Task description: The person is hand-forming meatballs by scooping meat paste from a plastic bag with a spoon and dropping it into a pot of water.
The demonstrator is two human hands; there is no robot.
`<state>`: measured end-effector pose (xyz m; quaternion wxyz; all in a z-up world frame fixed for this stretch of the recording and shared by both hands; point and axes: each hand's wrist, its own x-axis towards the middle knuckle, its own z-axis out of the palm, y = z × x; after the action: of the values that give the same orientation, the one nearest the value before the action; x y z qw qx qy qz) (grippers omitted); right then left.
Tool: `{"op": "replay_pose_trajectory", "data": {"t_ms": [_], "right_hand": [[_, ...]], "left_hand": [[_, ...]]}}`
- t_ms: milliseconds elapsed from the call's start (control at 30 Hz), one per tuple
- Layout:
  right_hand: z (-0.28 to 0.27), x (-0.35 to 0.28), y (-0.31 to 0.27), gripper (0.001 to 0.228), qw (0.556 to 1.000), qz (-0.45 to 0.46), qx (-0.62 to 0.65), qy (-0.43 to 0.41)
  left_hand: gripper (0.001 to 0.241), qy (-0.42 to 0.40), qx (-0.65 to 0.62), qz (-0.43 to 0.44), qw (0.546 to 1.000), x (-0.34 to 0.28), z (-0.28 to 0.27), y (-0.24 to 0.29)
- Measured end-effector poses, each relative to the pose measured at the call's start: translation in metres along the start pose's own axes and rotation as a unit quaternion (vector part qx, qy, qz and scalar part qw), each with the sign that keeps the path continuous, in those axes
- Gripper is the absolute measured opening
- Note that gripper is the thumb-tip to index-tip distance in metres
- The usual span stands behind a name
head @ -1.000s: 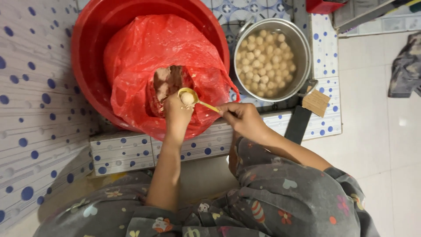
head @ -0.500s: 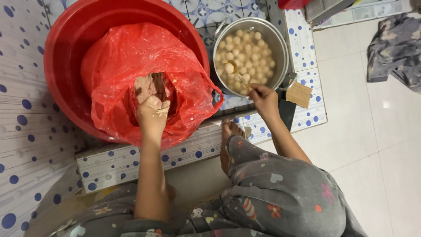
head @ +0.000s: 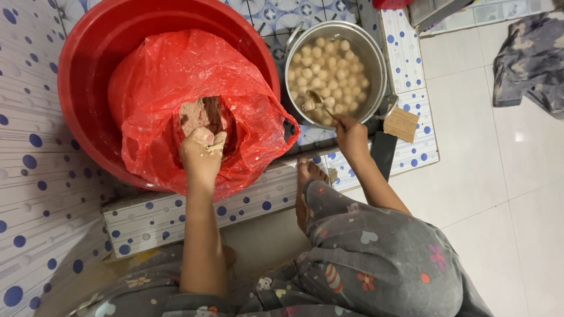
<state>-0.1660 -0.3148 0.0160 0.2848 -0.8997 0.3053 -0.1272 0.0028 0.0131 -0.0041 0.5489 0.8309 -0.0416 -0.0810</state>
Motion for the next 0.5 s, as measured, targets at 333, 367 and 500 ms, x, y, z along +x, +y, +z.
{"op": "replay_pose_trajectory", "data": {"t_ms": [333, 367, 500], "right_hand": [[-0.042, 0.004, -0.061, 0.017, 0.995, -0.037, 0.088, 0.000], [-0.046, 0.001, -0.076, 0.016, 0.992, -0.045, 0.115, -0.024], [-0.051, -0.013, -0.136, 0.020, 0.979, -0.098, 0.133, -0.119]], "left_hand": [[0.030, -0.003, -0.114, -0.022, 0.993, -0.003, -0.005, 0.027], [0.028, -0.011, -0.188, -0.041, 0.981, -0.003, -0.003, 0.026], [0.023, -0.002, -0.062, 0.086, 0.994, -0.015, -0.008, 0.051]]}}
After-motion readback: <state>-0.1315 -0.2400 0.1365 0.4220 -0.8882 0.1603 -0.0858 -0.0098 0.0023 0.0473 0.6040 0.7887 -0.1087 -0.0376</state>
